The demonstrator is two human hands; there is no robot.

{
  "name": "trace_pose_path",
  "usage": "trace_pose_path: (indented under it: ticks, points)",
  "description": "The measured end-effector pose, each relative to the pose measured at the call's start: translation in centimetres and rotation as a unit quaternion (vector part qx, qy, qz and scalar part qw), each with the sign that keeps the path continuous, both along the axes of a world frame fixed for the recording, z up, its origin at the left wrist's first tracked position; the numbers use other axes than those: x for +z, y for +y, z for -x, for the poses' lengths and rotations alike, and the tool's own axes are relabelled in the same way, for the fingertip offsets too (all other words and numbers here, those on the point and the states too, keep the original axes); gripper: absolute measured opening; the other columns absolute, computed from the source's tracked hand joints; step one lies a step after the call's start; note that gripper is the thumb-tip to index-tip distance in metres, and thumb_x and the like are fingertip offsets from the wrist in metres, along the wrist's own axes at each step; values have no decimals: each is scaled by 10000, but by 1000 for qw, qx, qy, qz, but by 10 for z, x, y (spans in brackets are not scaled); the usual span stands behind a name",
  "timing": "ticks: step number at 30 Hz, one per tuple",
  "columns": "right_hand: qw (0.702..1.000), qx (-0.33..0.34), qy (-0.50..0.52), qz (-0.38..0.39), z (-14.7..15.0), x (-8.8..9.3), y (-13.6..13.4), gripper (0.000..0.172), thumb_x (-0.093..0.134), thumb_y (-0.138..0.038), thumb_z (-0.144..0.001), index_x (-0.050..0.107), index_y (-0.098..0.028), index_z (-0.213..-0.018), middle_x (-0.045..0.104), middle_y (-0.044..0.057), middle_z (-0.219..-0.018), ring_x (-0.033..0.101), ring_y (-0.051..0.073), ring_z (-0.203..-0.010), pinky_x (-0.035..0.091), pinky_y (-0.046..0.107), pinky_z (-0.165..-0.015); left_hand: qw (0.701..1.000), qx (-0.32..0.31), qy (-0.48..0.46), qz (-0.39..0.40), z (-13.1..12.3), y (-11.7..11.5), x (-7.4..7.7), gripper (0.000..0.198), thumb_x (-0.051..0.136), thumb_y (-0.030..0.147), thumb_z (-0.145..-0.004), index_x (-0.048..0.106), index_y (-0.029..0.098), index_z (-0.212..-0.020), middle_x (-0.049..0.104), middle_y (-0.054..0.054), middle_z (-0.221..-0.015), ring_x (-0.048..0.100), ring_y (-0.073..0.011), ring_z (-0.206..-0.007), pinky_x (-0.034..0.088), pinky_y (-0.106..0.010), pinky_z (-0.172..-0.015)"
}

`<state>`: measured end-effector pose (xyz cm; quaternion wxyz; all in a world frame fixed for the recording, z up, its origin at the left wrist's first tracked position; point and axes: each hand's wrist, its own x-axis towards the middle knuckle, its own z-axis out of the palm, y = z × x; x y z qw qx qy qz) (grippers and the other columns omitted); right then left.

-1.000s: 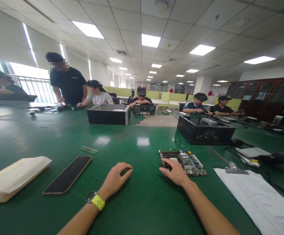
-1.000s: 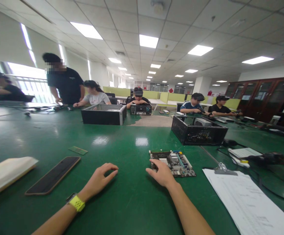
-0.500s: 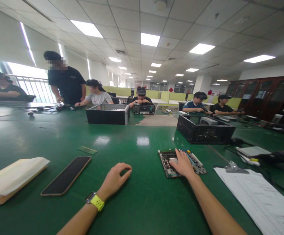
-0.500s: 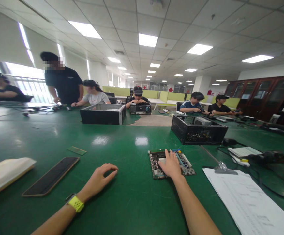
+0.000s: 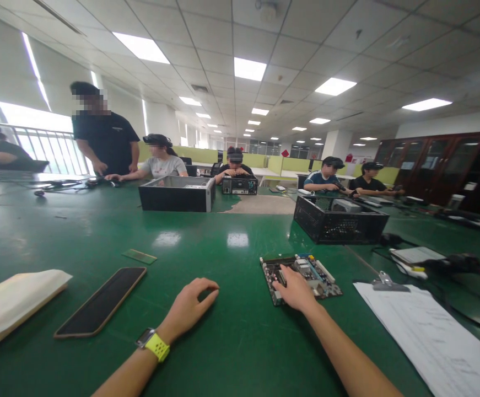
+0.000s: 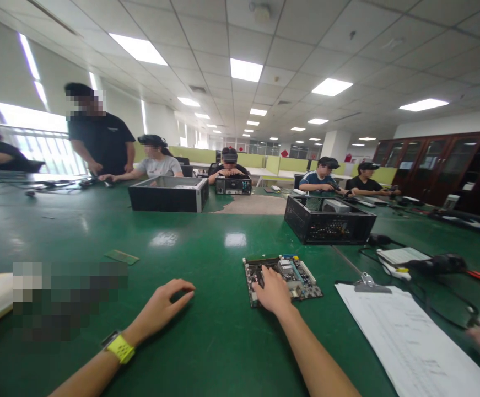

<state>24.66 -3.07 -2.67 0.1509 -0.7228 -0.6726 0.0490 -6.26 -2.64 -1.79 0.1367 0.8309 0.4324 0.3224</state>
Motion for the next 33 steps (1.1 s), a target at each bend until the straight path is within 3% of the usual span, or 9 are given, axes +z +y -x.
trace_pose_path:
  ticks: [6, 10, 14, 16, 18, 21, 24, 29, 33]
  points:
    - [999, 39, -28, -18, 51, 15, -38, 568, 493, -504, -794, 516, -169, -1252, 606, 152, -1161, 545, 314, -1056, 400, 399, -868, 1000, -12, 4, -4, -2, 0, 0, 228, 472, 367, -888, 620, 212, -965, 653, -37, -959, 601, -187, -910, 485, -352, -851]
    - [997, 80, -14, -16, 84, 27, -56, 591, 508, -535, -786, 497, -193, -1268, 643, 152, -1076, 587, 317, -979, 422, 404, -796, 999, -33, 16, -21, -8, -4, 3, 300, 483, 396, -887, 563, 226, -1121, 611, -62, -1116, 564, -203, -1036, 458, -377, -935]
    - [994, 77, 20, -77, 64, 39, -36, 502, 419, -507, -859, 528, -210, -1249, 606, 117, -1191, 536, 271, -1110, 374, 388, -921, 994, -75, 71, -29, -18, -12, 5, 509, 522, 463, -854, 432, 265, -1314, 498, -80, -1330, 470, -243, -1206, 401, -425, -1017]
    - [993, 65, 13, -96, 38, 39, -19, 537, 425, -507, -860, 509, -187, -1283, 501, 113, -1334, 408, 269, -1255, 289, 392, -1018, 989, -104, 105, -28, -22, -15, 5, 589, 533, 484, -841, 361, 295, -1372, 423, -72, -1413, 421, -260, -1262, 378, -444, -1038]
    - [996, 64, 10, -64, 13, 31, -5, 625, 445, -551, -837, 453, -175, -1337, 418, 108, -1407, 296, 282, -1329, 234, 413, -1057, 984, -122, 124, -26, -24, -17, 3, 631, 528, 505, -837, 322, 301, -1398, 391, -70, -1444, 401, -268, -1283, 363, -455, -1050]
    - [995, 97, 28, -8, -8, 16, 6, 631, 415, -582, -840, 465, -184, -1327, 461, 94, -1374, 335, 260, -1307, 256, 391, -1044, 985, -116, 123, -27, -25, -15, 1, 600, 499, 514, -853, 351, 277, -1384, 461, -74, -1396, 438, -261, -1253, 362, -452, -1050]
    - [993, 112, 28, -12, -7, 9, 5, 597, 428, -610, -819, 556, -199, -1233, 552, 91, -1267, 453, 240, -1192, 316, 348, -983, 989, -83, 115, -38, -25, -12, 0, 513, 449, 496, -885, 423, 249, -1334, 548, -73, -1309, 497, -245, -1190, 385, -435, -1024]
    - [998, 65, -9, -21, 16, 15, -11, 626, 459, -719, -732, 616, -261, -1128, 627, 82, -1078, 501, 281, -1044, 339, 402, -871, 990, -23, 121, -68, -26, -10, 3, 439, 472, 481, -871, 519, 222, -1223, 641, -69, -1117, 567, -234, -1045, 427, -390, -938]
    - [996, 77, -19, -33, 33, 19, -24, 576, 464, -709, -737, 639, -279, -1078, 634, 78, -1017, 500, 273, -1002, 309, 411, -868, 989, 7, 139, -47, -23, -10, 5, 356, 494, 437, -861, 563, 215, -1131, 642, -48, -916, 585, -215, -872, 458, -354, -809]
